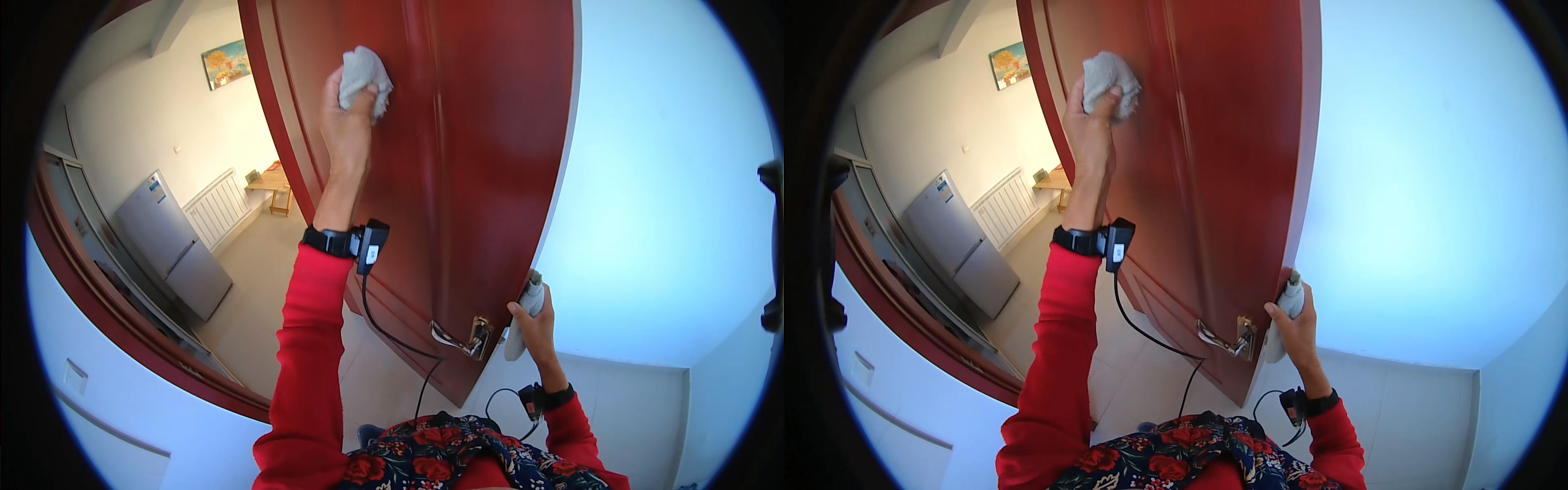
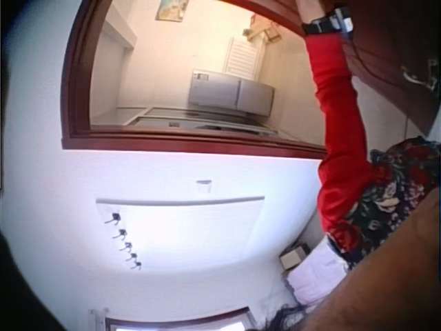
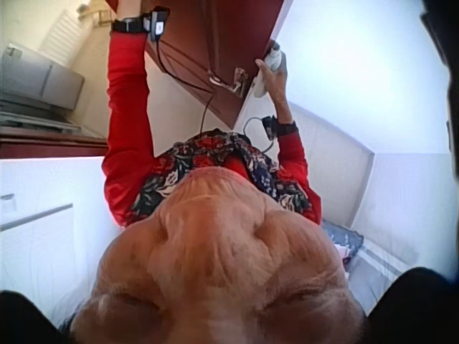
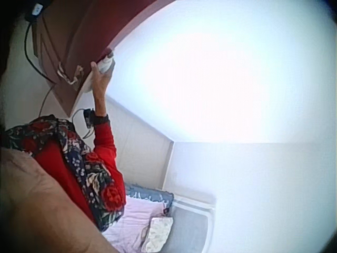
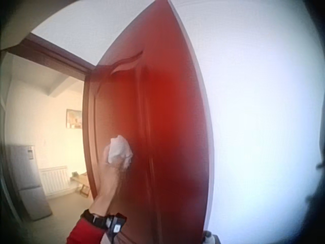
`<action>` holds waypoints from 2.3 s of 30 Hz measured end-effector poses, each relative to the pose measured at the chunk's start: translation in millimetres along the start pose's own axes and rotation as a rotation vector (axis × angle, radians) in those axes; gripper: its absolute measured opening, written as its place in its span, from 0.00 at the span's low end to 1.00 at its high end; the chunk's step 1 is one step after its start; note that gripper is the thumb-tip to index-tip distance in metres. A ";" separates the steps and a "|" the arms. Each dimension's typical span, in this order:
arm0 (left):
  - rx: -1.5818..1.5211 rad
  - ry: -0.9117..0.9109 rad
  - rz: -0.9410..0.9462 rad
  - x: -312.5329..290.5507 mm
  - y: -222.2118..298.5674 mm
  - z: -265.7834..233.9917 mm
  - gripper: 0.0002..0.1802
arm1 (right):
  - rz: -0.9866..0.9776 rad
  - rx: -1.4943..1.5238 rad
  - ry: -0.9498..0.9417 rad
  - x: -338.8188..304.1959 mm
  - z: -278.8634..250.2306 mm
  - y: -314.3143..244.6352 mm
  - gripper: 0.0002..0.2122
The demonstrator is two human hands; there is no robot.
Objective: The person wipes a red wooden door with a white cloth, cleaning the handle and surrounding areas. They open the door to wipe the edge and continue cleaning the surface methodically.
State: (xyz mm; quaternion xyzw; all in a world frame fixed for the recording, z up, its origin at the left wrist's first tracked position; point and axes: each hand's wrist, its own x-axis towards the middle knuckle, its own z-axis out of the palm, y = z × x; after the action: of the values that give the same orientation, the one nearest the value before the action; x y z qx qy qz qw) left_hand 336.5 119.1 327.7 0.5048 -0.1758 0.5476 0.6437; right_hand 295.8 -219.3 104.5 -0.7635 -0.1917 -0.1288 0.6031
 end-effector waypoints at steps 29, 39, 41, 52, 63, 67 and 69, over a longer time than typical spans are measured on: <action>0.410 -0.299 0.202 -193.9 -92.9 -24.4 0.25 | -0.035 -0.011 0.013 2.6 0.1 7.0 0.26; 0.541 -0.728 -0.217 -312.2 -152.7 -89.8 0.21 | -0.018 0.004 0.017 2.1 -0.4 17.3 0.25; 0.536 -0.777 -0.279 -310.7 -147.3 -90.6 0.20 | -0.040 0.038 0.023 3.0 -0.9 17.6 0.26; 0.369 -0.034 0.271 -56.2 -26.7 -16.9 0.16 | 0.005 -0.024 0.006 -1.1 -3.2 7.0 0.26; 0.269 -0.155 0.945 77.6 53.7 108.1 0.21 | -0.042 -0.020 -0.037 3.3 -7.0 11.4 0.27; 0.242 -0.252 0.868 19.4 13.0 96.7 0.22 | -0.033 -0.034 -0.014 4.2 -4.6 11.7 0.26; 0.409 -0.339 0.860 -26.3 -11.2 69.2 0.24 | 0.011 -0.050 -0.015 4.0 -3.9 10.5 0.25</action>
State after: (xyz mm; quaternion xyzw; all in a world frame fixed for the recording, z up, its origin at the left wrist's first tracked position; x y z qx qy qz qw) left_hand 360.1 48.2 331.7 0.5843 -0.3592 0.6967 0.2103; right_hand 304.2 -224.6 97.9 -0.7804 -0.1887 -0.1248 0.5829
